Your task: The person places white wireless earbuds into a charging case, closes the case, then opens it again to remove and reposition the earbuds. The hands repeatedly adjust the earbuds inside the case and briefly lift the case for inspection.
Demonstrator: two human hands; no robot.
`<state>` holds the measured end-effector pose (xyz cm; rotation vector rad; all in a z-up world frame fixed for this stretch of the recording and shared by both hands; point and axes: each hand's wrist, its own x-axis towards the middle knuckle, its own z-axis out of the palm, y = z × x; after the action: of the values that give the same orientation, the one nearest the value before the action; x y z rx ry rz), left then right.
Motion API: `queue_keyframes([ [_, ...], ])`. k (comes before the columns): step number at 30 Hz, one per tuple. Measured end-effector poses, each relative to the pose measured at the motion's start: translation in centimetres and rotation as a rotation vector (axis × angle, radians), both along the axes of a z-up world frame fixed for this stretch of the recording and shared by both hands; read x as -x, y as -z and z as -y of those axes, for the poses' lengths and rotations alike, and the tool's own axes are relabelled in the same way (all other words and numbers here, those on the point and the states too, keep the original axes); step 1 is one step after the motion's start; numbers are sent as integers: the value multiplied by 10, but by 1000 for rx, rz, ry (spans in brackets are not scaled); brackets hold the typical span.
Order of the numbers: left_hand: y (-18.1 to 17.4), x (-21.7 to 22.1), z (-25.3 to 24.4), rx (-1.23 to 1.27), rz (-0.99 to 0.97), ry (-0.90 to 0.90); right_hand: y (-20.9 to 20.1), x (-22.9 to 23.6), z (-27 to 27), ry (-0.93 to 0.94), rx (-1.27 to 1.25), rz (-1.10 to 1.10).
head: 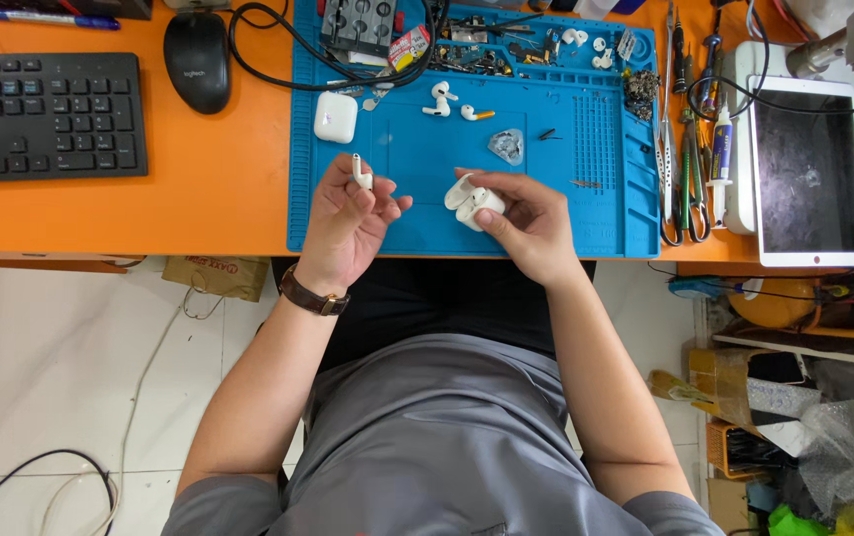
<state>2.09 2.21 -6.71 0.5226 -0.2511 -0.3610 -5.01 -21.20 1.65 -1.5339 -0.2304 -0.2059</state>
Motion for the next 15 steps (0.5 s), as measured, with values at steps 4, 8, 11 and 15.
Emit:
queue_keyframes([
  [4,5,-1,1,14,19,23,-11,2,-10,31,286,25],
  [8,6,-1,0,12,32,31,-31,6,-24,28,465,110],
  [11,6,-2,-1,12,51,35,-32,6,-24,30,499,124],
  [15,8,-4,0,2,57,41,-31,4,-18,40,473,62],
])
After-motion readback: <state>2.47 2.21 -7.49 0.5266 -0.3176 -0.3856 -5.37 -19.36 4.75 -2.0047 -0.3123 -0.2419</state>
